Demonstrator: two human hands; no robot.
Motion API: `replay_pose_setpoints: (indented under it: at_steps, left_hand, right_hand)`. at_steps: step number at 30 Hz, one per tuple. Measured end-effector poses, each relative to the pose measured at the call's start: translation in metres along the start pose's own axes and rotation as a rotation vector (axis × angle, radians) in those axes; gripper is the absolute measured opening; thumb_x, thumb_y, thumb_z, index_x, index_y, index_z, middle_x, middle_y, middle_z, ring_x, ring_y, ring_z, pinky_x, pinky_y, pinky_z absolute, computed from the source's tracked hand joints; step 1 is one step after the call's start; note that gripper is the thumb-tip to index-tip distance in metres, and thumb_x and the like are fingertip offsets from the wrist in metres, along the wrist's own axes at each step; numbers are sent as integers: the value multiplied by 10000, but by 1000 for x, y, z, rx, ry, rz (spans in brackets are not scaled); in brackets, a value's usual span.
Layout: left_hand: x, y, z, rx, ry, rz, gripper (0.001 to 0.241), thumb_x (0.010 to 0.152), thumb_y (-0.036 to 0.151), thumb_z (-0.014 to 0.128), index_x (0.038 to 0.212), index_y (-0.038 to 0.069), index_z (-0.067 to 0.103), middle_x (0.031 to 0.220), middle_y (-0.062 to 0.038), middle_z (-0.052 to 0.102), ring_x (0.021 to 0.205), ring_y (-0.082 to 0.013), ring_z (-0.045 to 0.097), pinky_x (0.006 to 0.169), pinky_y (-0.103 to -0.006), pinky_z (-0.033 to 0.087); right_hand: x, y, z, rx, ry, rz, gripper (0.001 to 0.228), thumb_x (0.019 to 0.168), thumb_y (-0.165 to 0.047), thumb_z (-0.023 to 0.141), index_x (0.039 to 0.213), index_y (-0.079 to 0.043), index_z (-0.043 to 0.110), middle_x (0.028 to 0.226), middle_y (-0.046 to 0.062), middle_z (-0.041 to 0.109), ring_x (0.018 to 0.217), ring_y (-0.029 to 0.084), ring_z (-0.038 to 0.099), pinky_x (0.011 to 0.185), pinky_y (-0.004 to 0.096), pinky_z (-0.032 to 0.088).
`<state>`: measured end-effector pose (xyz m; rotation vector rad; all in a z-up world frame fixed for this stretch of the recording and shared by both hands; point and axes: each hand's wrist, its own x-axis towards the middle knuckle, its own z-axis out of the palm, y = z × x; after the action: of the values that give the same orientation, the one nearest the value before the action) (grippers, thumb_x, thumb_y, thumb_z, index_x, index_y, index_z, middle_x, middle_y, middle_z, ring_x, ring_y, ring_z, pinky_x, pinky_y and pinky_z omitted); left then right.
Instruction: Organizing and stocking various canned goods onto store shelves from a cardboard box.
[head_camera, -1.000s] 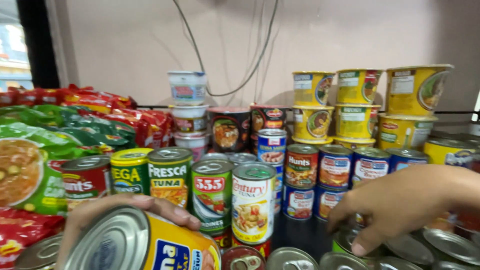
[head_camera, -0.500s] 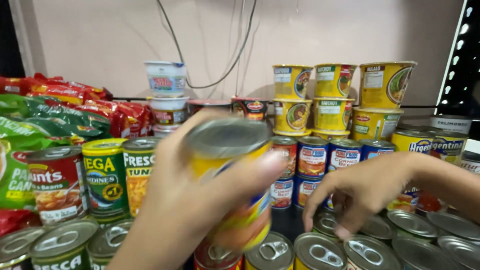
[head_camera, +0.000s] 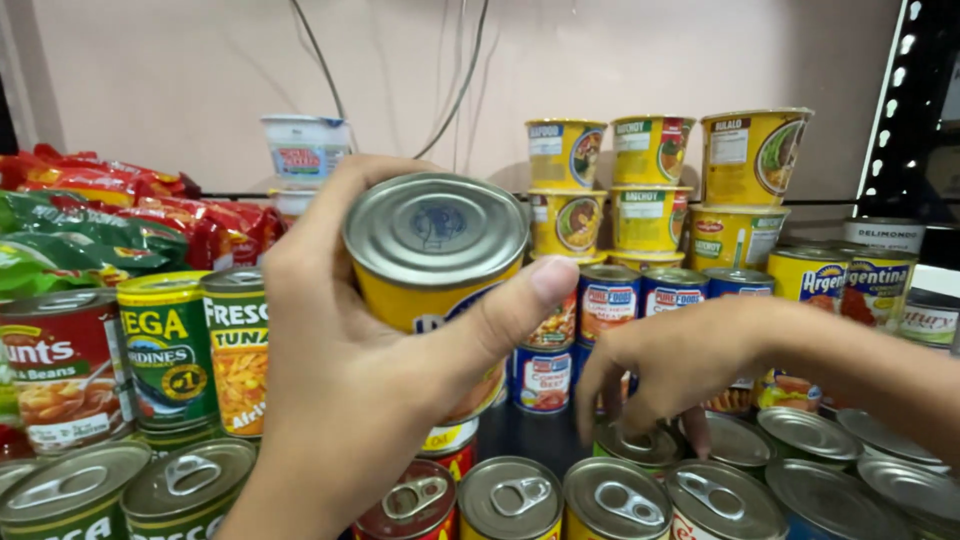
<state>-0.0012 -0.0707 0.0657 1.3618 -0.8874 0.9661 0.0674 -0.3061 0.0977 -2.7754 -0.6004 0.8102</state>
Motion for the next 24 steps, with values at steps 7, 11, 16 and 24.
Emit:
replay_pose_setpoints:
  at_steps: [7, 11, 16, 24]
  left_hand:
    - [-5, 0, -1, 88, 30, 140, 465, 764, 204, 886, 1077, 10, 602, 943, -35, 763, 891, -81, 760, 801, -236, 633]
    - [-8, 2, -1, 80, 46, 123, 463, 758, 202, 885, 1073, 13, 604, 946, -32, 768, 891, -84, 766, 801, -240, 643]
    - [-8, 2, -3, 168, 74, 186, 494, 754, 195, 888, 1101, -5, 598, 979, -47, 775, 918, -96, 786, 830, -257, 658]
    - [-9, 3, -3, 212, 118, 222, 515, 754, 209, 897, 1106, -13, 593, 969, -52, 778, 904, -105, 792, 826, -257, 655]
  right_hand:
    - [-3, -35, 7, -228, 98, 222, 464, 896, -415, 672, 1242, -107, 703, 1032, 95, 723, 752, 222, 746, 502, 315, 624]
    - [7, -43, 7, -205, 71, 255, 518, 815, -365, 718, 1256, -101, 653, 933, 140, 731, 763, 241, 744, 508, 332, 633]
    - [35, -3, -9, -365, 222, 132, 570, 776, -368, 782, 1263, -89, 684, 920, 86, 793, 690, 146, 732, 567, 282, 573]
    - [40, 10, -32, -194, 204, 56, 439, 774, -293, 727, 1115, -19, 761, 961, 118, 808, 778, 209, 755, 605, 313, 610]
